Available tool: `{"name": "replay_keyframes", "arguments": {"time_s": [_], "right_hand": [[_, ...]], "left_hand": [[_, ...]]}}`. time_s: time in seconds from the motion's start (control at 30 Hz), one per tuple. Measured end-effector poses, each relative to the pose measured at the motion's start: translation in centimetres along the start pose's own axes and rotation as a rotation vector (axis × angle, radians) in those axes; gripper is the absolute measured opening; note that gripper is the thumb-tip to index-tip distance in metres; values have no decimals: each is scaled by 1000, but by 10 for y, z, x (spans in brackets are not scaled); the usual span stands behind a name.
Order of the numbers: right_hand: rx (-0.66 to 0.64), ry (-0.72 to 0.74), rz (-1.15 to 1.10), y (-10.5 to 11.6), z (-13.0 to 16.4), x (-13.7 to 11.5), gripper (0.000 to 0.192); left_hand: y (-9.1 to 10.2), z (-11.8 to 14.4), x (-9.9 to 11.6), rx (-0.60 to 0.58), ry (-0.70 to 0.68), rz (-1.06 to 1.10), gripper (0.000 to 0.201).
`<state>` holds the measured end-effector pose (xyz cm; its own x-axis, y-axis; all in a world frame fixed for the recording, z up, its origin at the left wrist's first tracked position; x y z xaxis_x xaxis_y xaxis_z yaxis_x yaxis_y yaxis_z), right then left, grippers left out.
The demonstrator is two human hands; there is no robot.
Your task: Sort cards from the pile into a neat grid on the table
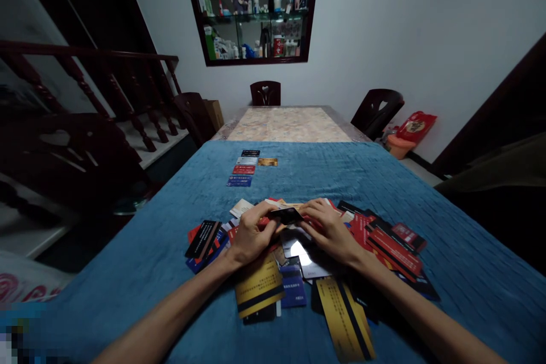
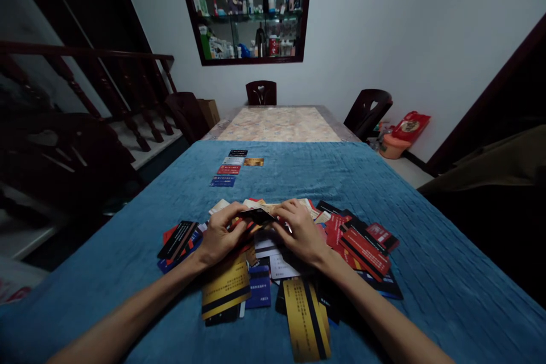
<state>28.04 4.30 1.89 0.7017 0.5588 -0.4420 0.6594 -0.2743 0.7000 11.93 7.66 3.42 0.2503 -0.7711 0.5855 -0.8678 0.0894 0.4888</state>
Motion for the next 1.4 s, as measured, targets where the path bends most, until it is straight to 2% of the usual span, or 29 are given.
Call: {"name": "replay_keyframes", "arguments": {"time_s": [0.23,0.47,0.67,0.9,1.03,1.4], "right_hand": [[66,-54,-9,7,3,4,13],[92,65,171,12,4,-3,26],[80,99,275,13,6,-2,26],[63,136,348,13,4,-5,24],[58,149,367,11,3,-7,24],[74,173,481,3,3,-12,33]], "left_hand": [[1,0,-5,10,42,24,19],[3,1,-7,12,23,5,30],[0,4,-11,-39,-13,-54,37],[-4,4,-10,-87,-70,-80,37],[-8,3,-10,-122,-95,-90,30],[3,-2,-14,-35,-11,-84,25]]}}
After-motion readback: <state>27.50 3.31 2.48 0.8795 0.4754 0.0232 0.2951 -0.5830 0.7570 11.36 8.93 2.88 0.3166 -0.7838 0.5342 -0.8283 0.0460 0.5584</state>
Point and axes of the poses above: each hand's wrist, its own z-axis away from the middle knuckle, its own y-axis out of the back of the hand, x = y × z, the point moved 7 cm from there along -z, towards the middle knuckle, and after that the axes turned 1 degree about z, right-handed, at the moved point
